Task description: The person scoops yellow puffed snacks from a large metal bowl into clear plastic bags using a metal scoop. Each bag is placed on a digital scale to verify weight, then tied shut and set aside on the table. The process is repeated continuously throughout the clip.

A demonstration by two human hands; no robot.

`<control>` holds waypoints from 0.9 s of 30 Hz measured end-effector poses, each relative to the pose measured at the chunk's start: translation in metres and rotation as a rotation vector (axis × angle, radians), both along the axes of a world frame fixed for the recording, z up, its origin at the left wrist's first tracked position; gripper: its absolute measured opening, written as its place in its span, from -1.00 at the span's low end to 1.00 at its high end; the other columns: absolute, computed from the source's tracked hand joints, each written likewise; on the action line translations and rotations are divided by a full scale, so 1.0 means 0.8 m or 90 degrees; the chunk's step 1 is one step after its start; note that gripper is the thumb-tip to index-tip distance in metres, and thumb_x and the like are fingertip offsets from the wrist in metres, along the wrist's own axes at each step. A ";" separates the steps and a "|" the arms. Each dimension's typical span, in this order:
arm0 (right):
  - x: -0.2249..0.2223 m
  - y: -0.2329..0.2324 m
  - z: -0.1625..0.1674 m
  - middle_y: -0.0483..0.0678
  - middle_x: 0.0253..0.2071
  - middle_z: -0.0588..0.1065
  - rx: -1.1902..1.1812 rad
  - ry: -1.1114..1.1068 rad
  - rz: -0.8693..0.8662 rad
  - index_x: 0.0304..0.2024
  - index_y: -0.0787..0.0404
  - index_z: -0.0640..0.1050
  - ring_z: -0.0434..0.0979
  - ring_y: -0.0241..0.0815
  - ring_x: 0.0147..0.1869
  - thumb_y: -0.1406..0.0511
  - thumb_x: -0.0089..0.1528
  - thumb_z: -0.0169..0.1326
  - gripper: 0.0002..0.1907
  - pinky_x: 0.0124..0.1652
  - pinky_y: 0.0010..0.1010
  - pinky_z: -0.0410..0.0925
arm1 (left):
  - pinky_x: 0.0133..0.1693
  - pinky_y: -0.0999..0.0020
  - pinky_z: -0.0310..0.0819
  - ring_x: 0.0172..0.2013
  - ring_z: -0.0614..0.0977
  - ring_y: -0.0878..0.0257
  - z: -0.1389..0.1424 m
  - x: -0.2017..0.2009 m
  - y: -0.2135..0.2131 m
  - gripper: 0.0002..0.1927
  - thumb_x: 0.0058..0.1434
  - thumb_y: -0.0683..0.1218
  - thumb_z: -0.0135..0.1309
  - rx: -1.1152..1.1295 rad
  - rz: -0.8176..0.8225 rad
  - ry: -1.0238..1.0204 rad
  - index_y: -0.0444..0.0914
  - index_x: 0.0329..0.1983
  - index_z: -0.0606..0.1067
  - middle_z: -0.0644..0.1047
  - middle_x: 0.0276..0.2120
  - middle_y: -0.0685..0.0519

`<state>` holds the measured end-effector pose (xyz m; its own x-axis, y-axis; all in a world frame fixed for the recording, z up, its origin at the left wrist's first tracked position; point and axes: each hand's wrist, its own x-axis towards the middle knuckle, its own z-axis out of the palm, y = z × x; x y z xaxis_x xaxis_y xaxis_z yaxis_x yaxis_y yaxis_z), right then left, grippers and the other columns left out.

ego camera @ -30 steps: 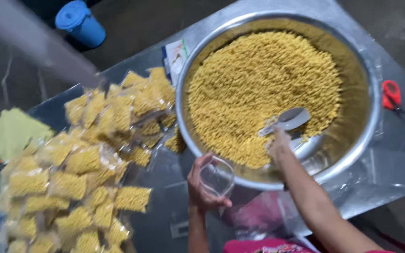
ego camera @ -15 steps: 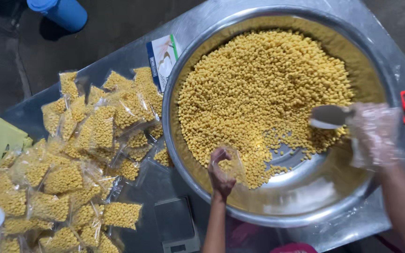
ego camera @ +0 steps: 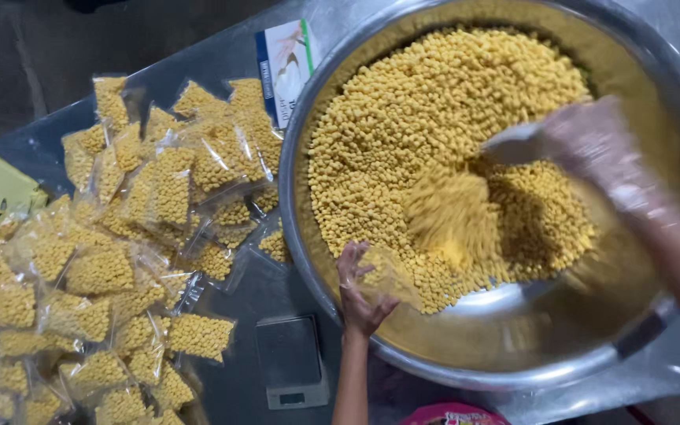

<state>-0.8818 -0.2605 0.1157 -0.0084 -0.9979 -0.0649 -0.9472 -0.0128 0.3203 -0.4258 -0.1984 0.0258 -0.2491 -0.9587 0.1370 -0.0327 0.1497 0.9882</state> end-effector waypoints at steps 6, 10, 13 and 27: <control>-0.075 -0.081 -0.011 -0.04 -0.26 0.56 -0.150 0.091 -0.194 -0.17 0.04 0.59 0.50 -0.14 -0.14 0.29 0.40 -0.09 -0.80 -0.05 -0.18 0.32 | 0.15 0.16 0.53 0.24 0.56 0.07 -0.034 0.021 0.026 0.30 -0.08 0.68 0.12 0.034 0.059 0.051 -0.33 0.45 0.26 0.43 0.31 -0.11; 0.016 -0.061 -0.056 -0.04 -0.20 0.55 0.064 0.055 -0.127 -0.11 0.02 0.57 0.47 -0.14 -0.04 0.28 0.42 -0.13 -0.79 0.09 -0.17 0.27 | 0.17 0.15 0.47 0.18 0.52 0.10 -0.055 0.012 0.033 0.32 -0.08 0.69 0.11 0.064 0.094 0.154 -0.36 0.45 0.24 0.46 0.20 -0.07; 0.068 -0.028 -0.037 -0.13 -0.16 0.55 0.192 0.019 0.008 -0.03 -0.08 0.57 0.47 -0.18 0.01 0.23 0.34 -0.13 -0.74 0.14 -0.16 0.26 | 0.13 0.15 0.50 0.17 0.54 0.09 -0.052 0.010 0.038 0.29 -0.07 0.68 0.12 0.040 0.120 0.139 -0.37 0.41 0.26 0.46 0.19 -0.07; 0.030 -0.181 -0.023 0.05 0.00 0.58 -0.102 -0.088 -0.052 0.01 -0.41 0.68 0.52 0.20 0.12 0.37 0.25 -0.07 -0.48 0.18 0.08 0.30 | 0.08 0.11 0.47 0.17 0.54 -0.01 -0.050 0.010 0.040 0.30 -0.09 0.60 0.17 -0.032 0.144 0.137 -0.39 0.45 0.17 0.46 0.23 -0.20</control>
<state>-0.8579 -0.4050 0.0974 -0.0910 -0.9919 0.0887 -0.9780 0.1058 0.1798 -0.4180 -0.1666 -0.0140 0.0099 -0.9772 0.2119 0.1387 0.2112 0.9675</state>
